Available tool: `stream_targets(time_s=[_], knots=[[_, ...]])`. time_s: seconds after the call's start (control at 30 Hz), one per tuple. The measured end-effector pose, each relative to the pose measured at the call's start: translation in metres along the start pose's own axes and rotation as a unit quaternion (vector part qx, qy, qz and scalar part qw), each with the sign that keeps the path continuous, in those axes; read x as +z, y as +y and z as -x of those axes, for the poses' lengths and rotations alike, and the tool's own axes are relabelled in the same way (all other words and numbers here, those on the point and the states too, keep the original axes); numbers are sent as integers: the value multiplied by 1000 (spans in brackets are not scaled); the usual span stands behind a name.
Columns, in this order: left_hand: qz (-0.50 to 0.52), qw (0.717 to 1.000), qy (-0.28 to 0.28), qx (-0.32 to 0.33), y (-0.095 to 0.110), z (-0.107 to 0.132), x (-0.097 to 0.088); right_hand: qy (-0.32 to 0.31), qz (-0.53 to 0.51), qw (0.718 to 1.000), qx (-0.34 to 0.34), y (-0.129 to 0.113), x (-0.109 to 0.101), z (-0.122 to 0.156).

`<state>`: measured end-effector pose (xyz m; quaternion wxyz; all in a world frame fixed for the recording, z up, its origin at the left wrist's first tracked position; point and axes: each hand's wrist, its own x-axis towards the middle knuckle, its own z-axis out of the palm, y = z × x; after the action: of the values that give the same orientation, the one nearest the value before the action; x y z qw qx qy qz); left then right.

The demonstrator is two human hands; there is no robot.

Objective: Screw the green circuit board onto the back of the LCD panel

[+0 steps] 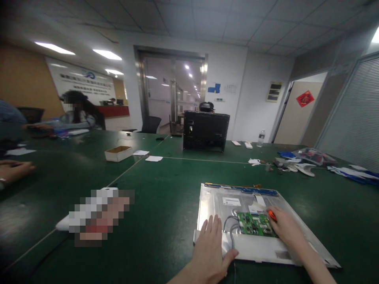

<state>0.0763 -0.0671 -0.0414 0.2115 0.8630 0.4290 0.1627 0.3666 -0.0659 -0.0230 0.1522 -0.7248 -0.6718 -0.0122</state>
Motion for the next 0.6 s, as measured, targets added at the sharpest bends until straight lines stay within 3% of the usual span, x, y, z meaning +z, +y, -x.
stream_targets(time_s=[0.27, 0.6], knots=[[5, 1000, 7, -3, 10, -11, 7, -8, -85, 996, 21, 13, -4, 39], [-7, 1000, 20, -2, 9, -11, 10, -25, -94, 995, 2, 15, -14, 41]])
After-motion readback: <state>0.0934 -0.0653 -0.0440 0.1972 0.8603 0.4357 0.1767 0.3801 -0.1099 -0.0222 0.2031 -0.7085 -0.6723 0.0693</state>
